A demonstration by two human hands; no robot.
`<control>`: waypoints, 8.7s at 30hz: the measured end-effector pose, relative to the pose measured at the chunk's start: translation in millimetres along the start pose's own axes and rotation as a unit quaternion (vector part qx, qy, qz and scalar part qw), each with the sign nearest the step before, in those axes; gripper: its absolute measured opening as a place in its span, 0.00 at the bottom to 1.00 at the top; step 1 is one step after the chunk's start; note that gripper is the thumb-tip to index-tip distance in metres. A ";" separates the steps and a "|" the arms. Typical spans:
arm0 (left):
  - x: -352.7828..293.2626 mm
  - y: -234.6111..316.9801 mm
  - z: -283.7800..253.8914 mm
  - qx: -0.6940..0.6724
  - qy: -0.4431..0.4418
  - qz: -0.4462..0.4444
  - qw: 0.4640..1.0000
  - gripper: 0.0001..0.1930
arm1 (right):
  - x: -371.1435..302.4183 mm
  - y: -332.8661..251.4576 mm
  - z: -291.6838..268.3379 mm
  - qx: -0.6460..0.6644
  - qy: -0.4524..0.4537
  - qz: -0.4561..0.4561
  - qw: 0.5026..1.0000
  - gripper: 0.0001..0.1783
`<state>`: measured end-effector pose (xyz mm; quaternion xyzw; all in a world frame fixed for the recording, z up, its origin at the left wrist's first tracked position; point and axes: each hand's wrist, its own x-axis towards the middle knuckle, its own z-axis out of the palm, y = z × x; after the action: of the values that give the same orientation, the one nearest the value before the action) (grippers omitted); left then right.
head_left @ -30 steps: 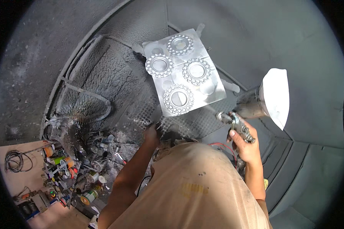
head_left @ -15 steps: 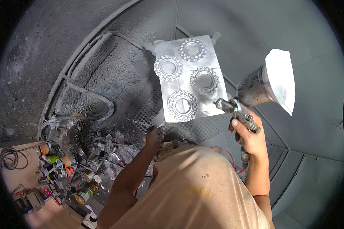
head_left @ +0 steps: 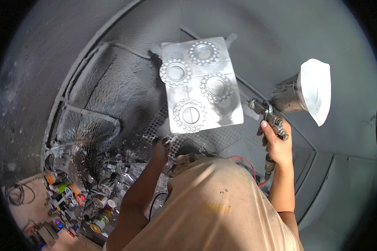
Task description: Preparing paint and using a spray gun to paint small circular car parts.
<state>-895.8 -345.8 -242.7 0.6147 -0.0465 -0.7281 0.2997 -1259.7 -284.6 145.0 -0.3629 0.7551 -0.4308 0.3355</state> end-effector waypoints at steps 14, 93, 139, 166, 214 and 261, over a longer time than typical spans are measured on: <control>-86.1 -14.7 62.1 0.301 0.001 -0.009 0.954 0.16 | -95.9 26.3 -67.9 0.086 0.012 0.082 0.993 0.25; -62.9 8.1 69.8 0.085 -0.001 -0.060 0.995 0.23 | -120.7 110.1 -122.9 0.131 0.014 0.098 0.986 0.29; -109.5 -60.9 115.8 0.252 -0.175 -0.078 0.949 0.40 | -152.0 84.7 -115.2 0.168 -0.073 0.177 0.967 0.29; -74.9 40.4 47.2 -0.079 0.015 0.130 0.988 0.32 | -116.9 83.5 -91.7 0.134 -0.081 0.070 0.985 0.28; -140.8 -18.0 85.5 0.453 -0.212 0.014 0.866 0.30 | -31.2 63.0 -64.8 -0.004 0.006 0.034 0.999 0.15; -76.3 -80.5 72.5 0.410 -0.160 0.102 0.892 0.30 | -69.6 96.0 -119.9 0.006 0.137 0.021 0.990 0.15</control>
<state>-988.3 -264.2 -194.3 0.5503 -0.4509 -0.6979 0.0822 -1347.2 -142.5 121.1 -0.2822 0.7986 -0.4742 0.2401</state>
